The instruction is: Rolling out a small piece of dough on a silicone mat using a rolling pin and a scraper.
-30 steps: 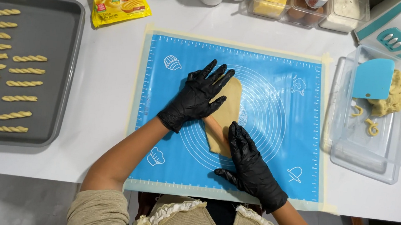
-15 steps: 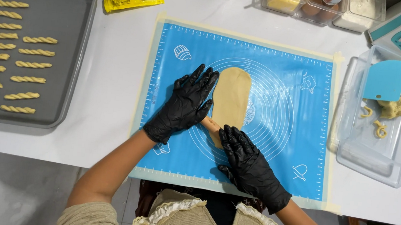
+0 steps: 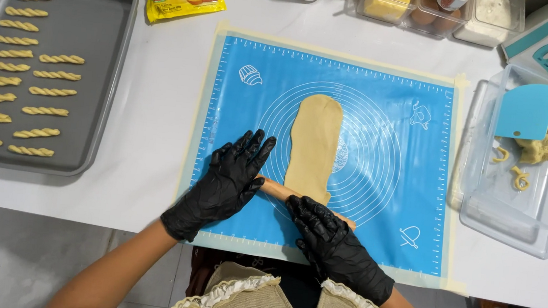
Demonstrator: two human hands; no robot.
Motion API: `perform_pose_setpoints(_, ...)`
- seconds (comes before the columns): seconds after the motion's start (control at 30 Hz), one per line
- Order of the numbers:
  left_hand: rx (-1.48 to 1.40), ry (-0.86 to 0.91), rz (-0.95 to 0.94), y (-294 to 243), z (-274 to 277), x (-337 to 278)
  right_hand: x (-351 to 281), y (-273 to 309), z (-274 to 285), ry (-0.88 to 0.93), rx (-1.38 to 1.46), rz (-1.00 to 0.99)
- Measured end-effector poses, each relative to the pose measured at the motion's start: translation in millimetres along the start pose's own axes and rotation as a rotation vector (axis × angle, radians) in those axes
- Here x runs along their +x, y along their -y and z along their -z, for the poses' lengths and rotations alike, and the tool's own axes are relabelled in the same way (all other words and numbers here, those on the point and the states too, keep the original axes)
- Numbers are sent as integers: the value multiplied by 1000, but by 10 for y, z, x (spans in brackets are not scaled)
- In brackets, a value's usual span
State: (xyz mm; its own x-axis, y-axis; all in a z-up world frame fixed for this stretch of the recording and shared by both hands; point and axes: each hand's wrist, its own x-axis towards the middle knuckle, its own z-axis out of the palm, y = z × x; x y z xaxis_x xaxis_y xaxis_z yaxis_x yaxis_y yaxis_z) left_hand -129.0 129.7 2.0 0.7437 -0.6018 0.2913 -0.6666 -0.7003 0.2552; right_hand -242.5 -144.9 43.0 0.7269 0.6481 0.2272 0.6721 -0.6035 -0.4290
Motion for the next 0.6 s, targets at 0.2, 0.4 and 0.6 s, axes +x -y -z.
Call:
perform_pose_setpoints(0.2, 95, 60, 11, -115, 111, -362, -87, -45, 2, -22, 209, 78)
perform_pose_setpoints(0.4, 558, 35, -167, -165, 232, -540, -475, -434, 71, 4, -183, -267)
perform_pose_setpoints(0.6, 521, 81, -316, -281, 641, -31, -365, -599, 401, -5, -162, -483)
